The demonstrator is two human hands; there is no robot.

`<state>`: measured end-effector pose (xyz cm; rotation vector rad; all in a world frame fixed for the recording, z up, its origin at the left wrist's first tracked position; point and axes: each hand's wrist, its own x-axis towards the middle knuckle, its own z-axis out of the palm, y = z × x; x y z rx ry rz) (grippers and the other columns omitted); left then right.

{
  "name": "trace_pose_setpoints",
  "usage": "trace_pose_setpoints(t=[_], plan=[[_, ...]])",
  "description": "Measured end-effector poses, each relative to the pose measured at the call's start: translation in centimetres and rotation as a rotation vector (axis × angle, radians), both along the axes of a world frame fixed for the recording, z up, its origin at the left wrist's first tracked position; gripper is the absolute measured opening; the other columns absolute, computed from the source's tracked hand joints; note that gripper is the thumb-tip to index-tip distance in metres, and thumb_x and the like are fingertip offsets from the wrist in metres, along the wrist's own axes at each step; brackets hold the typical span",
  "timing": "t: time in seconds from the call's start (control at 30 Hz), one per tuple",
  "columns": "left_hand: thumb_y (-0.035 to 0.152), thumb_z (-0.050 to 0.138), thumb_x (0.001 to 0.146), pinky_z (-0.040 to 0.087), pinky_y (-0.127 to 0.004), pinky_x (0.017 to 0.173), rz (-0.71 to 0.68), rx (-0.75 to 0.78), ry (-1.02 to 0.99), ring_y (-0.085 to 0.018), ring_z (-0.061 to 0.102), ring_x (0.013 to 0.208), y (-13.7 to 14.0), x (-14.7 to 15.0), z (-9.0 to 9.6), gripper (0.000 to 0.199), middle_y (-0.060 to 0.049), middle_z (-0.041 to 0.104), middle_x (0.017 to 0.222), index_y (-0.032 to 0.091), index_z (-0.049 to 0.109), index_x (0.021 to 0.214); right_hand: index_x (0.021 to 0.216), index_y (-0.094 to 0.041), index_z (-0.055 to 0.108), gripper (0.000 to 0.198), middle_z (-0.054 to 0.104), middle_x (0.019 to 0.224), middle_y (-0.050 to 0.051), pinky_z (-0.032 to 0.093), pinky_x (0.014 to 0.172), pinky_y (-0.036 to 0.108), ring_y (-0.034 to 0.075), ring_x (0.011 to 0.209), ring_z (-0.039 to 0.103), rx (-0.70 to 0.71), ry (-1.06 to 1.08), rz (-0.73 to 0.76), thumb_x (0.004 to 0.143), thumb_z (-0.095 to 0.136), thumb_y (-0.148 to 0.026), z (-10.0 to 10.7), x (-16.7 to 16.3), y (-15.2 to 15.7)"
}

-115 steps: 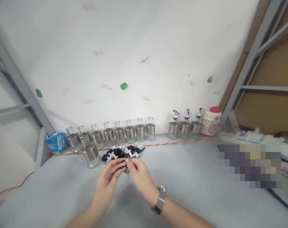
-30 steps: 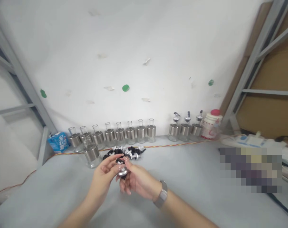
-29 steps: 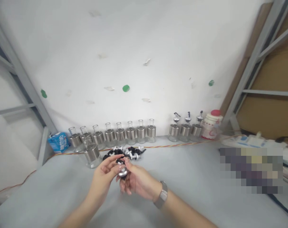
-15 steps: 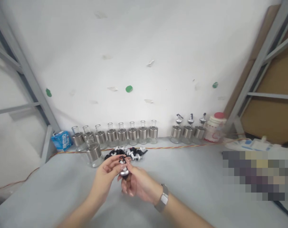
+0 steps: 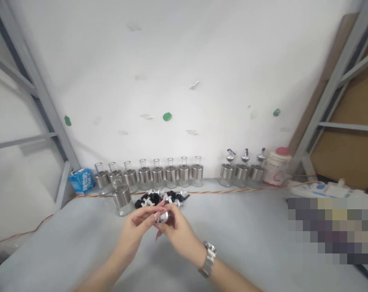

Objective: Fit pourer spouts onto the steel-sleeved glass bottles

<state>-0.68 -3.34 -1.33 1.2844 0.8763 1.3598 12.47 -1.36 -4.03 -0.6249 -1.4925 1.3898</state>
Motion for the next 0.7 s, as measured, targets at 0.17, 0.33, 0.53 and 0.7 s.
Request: trace_pose_setpoints(t=[0.17, 0.33, 0.53, 0.7], plan=[[0.028, 0.058, 0.074, 0.030, -0.039, 0.096, -0.124, 0.011, -0.123, -0.028, 0.034, 0.121, -0.3, 0.2, 0.3, 0.025, -0.008, 0.048, 0.126, 0.020, 0.064, 0.097, 0.108, -0.025, 0.044, 0.029, 0.052, 0.104, 0.005, 0.046, 0.077, 0.033, 0.017, 0.088, 0.053, 0.279, -0.198, -0.268, 0.079, 0.049, -0.019, 0.2, 0.9, -0.5], [0.037, 0.045, 0.081, 0.029, -0.043, 0.096, -0.353, -0.198, -0.383, -0.028, 0.045, 0.112, 0.1, 0.2, 0.0, 0.037, -0.010, 0.053, 0.119, 0.017, 0.056, 0.110, 0.108, -0.025, 0.046, 0.032, 0.054, 0.106, 0.005, 0.041, 0.084, 0.035, 0.019, 0.097, 0.050, 0.467, -0.408, -0.365, 0.078, 0.050, -0.017, 0.8, 1.4, -0.8], [0.037, 0.041, 0.083, 0.030, -0.041, 0.096, -0.380, -0.287, -0.508, -0.026, 0.050, 0.106, 0.5, 0.4, -1.3, 0.034, -0.009, 0.060, 0.109, 0.015, 0.060, 0.102, 0.110, -0.030, 0.044, 0.037, 0.055, 0.104, 0.001, 0.040, 0.082, 0.030, 0.016, 0.092, 0.050, 0.526, -0.457, -0.365, 0.078, 0.048, -0.012, 1.4, 1.1, -1.4], [0.043, 0.036, 0.084, 0.030, -0.042, 0.095, -0.359, -0.286, -0.466, -0.026, 0.051, 0.106, 0.5, 0.4, -1.7, 0.042, -0.010, 0.060, 0.108, 0.015, 0.058, 0.107, 0.111, -0.028, 0.043, 0.037, 0.054, 0.106, 0.002, 0.041, 0.081, 0.029, 0.016, 0.093, 0.050, 0.514, -0.473, -0.372, 0.078, 0.046, -0.011, 1.1, 1.1, -1.4]])
